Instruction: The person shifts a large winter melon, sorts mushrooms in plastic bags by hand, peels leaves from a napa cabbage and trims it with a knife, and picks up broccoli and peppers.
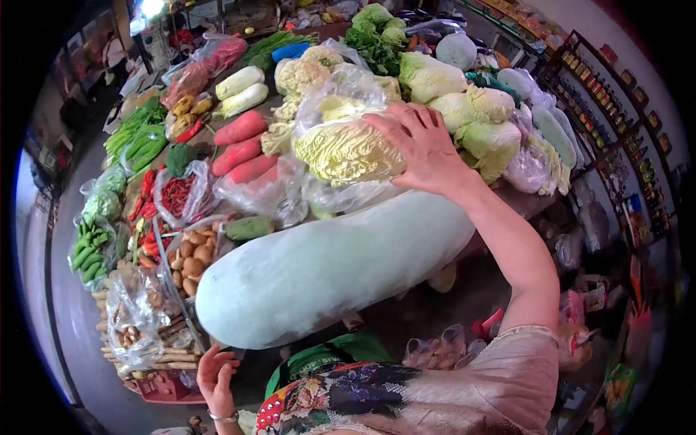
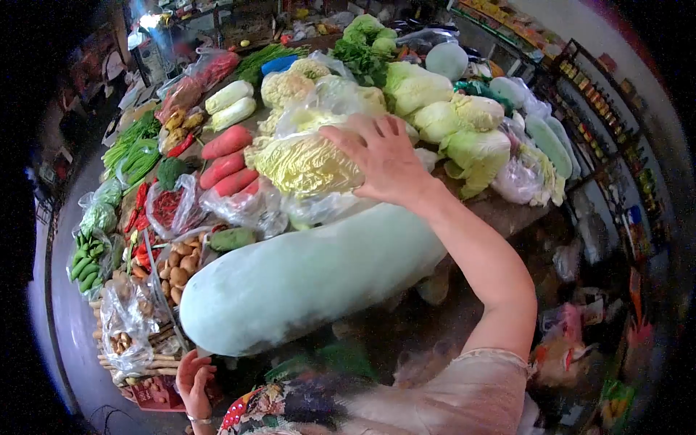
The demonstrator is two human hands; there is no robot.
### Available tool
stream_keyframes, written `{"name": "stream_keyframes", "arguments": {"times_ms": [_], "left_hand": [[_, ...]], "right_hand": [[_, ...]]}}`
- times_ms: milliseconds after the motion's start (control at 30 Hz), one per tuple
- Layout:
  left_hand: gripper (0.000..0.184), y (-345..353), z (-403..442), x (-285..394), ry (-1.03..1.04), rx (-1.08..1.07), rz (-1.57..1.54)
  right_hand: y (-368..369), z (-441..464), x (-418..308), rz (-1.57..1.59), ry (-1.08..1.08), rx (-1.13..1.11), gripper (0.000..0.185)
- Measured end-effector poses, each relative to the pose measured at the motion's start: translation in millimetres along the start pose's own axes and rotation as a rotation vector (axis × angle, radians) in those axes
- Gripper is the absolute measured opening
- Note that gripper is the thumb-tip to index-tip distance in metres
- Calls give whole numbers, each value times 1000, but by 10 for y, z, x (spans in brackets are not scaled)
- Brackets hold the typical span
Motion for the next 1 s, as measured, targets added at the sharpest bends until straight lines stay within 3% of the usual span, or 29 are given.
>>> {"name": "stream_keyframes", "arguments": {"times_ms": [133, 367, 467, 533, 567, 633, 667, 733, 833, 1000], "left_hand": [[39, 376, -160, -154, -35, 138, 0], [39, 949, -590, -100, -101, 197, 28], [38, 1033, -685, -129, -107, 270, -16], [38, 1111, -740, -97, -84, 258, 19], [38, 1133, -761, -110, -86, 247, 21], [38, 1145, -788, -177, -78, 253, 13], [38, 1164, -806, -205, -78, 246, 2], [38, 1246, -839, -177, -86, 246, 2], [40, 1366, -896, -105, -135, 293, 80], [39, 1348, -912, -196, -168, 312, 83]], "right_hand": [[296, -97, 928, -128, -54, -80, 111], [405, -92, 2610, -296, 39, 40, 97], [427, -120, 3395, -366, 196, 18, 86], [498, -249, 3919, -668, 375, 110, 68], [610, -330, 4049, -656, 370, 114, 68], [948, -504, 4438, -538, 638, -193, 68], [1032, -534, 4458, -529, 632, -188, 68], [1371, -729, 4396, -385, 647, -512, 65], [1653, -827, 4511, -178, 764, -467, 61], [1610, -822, 4523, -231, 798, -437, 64]]}}
Point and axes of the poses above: each hand's wrist, its own z-axis towards the middle knuckle, its own y-axis out of the palm, x = y × z, the point moved 9 cm from there along z, towards the middle knuckle, and after that the axes turned 3 degrees about -y, right-handed, at the moved point
